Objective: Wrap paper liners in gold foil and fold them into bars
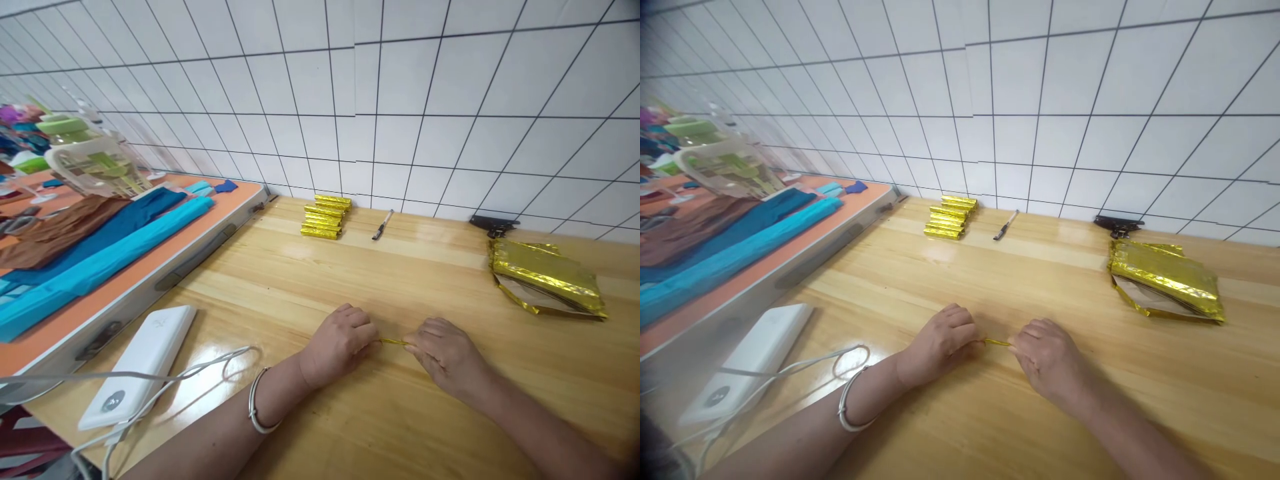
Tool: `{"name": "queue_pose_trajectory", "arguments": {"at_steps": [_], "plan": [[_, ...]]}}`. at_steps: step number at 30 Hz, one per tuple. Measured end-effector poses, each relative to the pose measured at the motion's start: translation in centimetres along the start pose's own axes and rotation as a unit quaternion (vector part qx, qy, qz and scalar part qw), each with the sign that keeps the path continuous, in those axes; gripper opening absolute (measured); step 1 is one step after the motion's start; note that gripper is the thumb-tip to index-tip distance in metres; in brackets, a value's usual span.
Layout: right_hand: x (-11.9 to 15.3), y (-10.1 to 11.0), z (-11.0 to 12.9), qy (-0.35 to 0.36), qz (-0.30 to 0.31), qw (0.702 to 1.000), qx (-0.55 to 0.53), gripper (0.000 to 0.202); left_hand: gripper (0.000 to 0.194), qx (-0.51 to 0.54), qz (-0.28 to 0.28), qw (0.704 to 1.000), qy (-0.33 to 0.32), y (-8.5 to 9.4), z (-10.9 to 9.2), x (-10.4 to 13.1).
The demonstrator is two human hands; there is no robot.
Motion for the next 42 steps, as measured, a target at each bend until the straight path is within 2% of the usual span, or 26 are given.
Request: {"name": "queue_pose_trajectory", "arguments": {"at_steps": [5, 9, 12, 16, 19, 27, 33, 37, 42], "plan": [[-0.4, 0.2, 0.5, 0.030, 0.023, 0.998, 0.060, 0.018, 0.018, -0.034, -0.009, 0.999, -0.038, -0.2, -0.5, 0.0], [-0.5, -0.4, 1.3, 0.054, 0.009, 0.993, 0.109, 0.022, 0.014, -0.032, 0.002, 0.998, -0.057, -0.6, -1.5, -0.4], [-0.4, -0.7, 1.8, 0.053, 0.010, 0.994, 0.100, 0.027, 0.016, -0.038, 0.003, 0.995, -0.091, -0.3, -2.1, -0.6], [-0.6, -0.2, 1.9, 0.015, 0.057, 0.996, 0.064, 0.026, 0.017, -0.052, -0.003, 0.993, -0.106, 0.5, -1.8, -0.3], [-0.6, 0.5, 1.5, -0.009, 0.076, 0.996, 0.034, 0.024, 0.017, -0.049, 0.005, 0.995, -0.086, 0.8, -1.1, 0.0], [0.0, 1.0, 0.3, -0.018, 0.057, 0.998, 0.012, 0.026, 0.018, -0.036, 0.011, 0.999, -0.032, 0.9, -0.4, 0.1], [0.2, 0.8, -0.2, -0.028, 0.099, 0.994, -0.035, 0.035, 0.019, -0.037, 0.023, 0.999, 0.005, 0.2, 0.0, 0.1], [0.5, 1.0, -0.3, -0.038, 0.090, 0.994, -0.041, 0.029, 0.019, -0.032, 0.033, 0.999, 0.010, 0.0, 0.0, 0.0], [0.3, 1.3, 0.2, -0.089, 0.096, 0.991, 0.000, 0.018, 0.017, -0.020, 0.054, 0.997, 0.051, -0.4, 0.0, -0.1]]}}
Point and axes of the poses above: each hand's wrist, its own x-axis away from the middle knuckle, its own y-axis out of the back of the hand, z = x × y, the point moved 1 cm from there along -x, towards the middle knuckle, and after that the axes turned 6 degrees about -x, right-handed, at the moved point
